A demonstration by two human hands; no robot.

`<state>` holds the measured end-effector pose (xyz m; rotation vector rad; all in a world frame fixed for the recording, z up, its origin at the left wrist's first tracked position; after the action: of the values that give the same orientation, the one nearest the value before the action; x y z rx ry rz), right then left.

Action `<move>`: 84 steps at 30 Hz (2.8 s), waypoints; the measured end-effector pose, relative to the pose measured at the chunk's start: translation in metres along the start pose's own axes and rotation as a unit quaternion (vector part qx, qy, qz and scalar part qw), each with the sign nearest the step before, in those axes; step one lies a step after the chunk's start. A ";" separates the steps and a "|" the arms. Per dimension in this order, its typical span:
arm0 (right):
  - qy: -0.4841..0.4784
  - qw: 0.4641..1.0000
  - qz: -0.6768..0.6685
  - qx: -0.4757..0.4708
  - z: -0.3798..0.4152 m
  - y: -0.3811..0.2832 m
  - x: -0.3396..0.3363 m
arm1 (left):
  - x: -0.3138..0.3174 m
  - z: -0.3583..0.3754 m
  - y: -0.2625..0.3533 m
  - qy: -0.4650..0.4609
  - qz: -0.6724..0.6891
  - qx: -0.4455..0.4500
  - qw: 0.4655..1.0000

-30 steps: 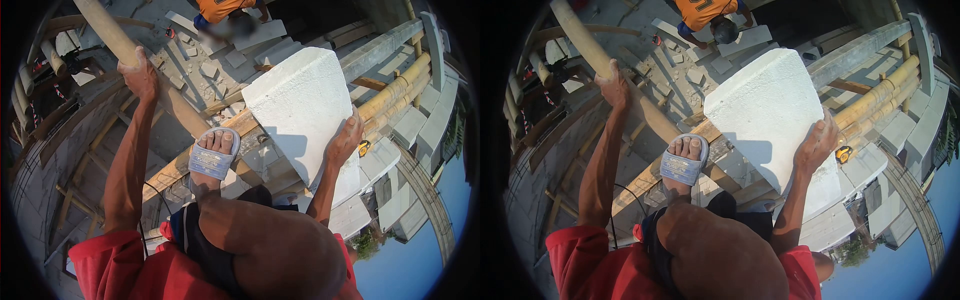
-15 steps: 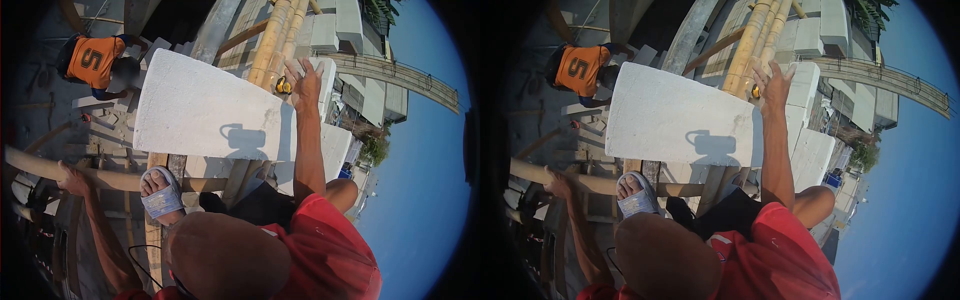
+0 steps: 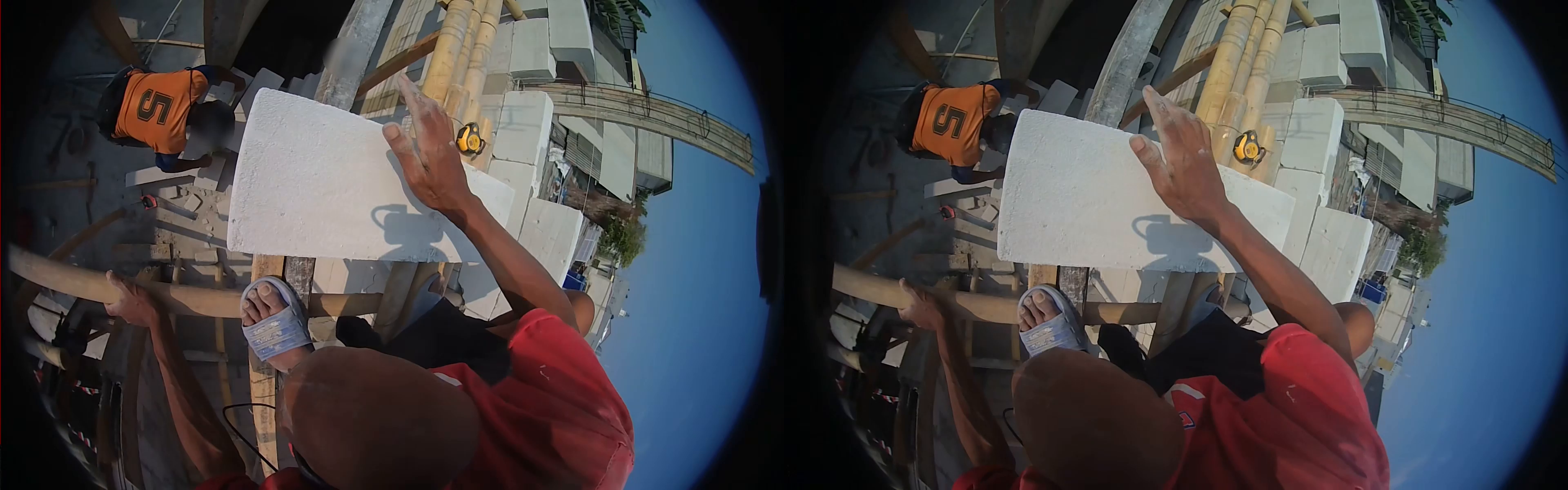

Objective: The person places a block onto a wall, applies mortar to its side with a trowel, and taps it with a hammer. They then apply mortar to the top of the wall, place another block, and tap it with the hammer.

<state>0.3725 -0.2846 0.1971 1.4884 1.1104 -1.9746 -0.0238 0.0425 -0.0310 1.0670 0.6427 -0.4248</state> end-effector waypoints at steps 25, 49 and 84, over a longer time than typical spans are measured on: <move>-0.083 0.989 0.041 -0.118 0.063 0.004 0.044 | -0.001 0.005 0.011 -0.014 -0.056 -0.026 0.998; -0.076 0.984 0.074 -0.145 0.058 -0.001 0.060 | 0.000 0.014 0.016 0.048 -0.046 -0.008 0.998; -0.079 0.982 0.093 -0.144 0.060 0.001 0.063 | 0.002 0.015 0.012 0.051 -0.048 -0.007 0.998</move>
<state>0.3166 -0.3253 0.1447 1.2141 1.0924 -1.6912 -0.0110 0.0342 -0.0195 1.0513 0.7885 -0.4516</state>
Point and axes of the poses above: each hand's wrist, its own z-axis away from the middle knuckle, its own x-axis out of the palm, y = z × x, the point moved 3 cm from there along -z, towards the middle knuckle, and after that the axes turned 8 degrees about -y, right-handed, at the moved point
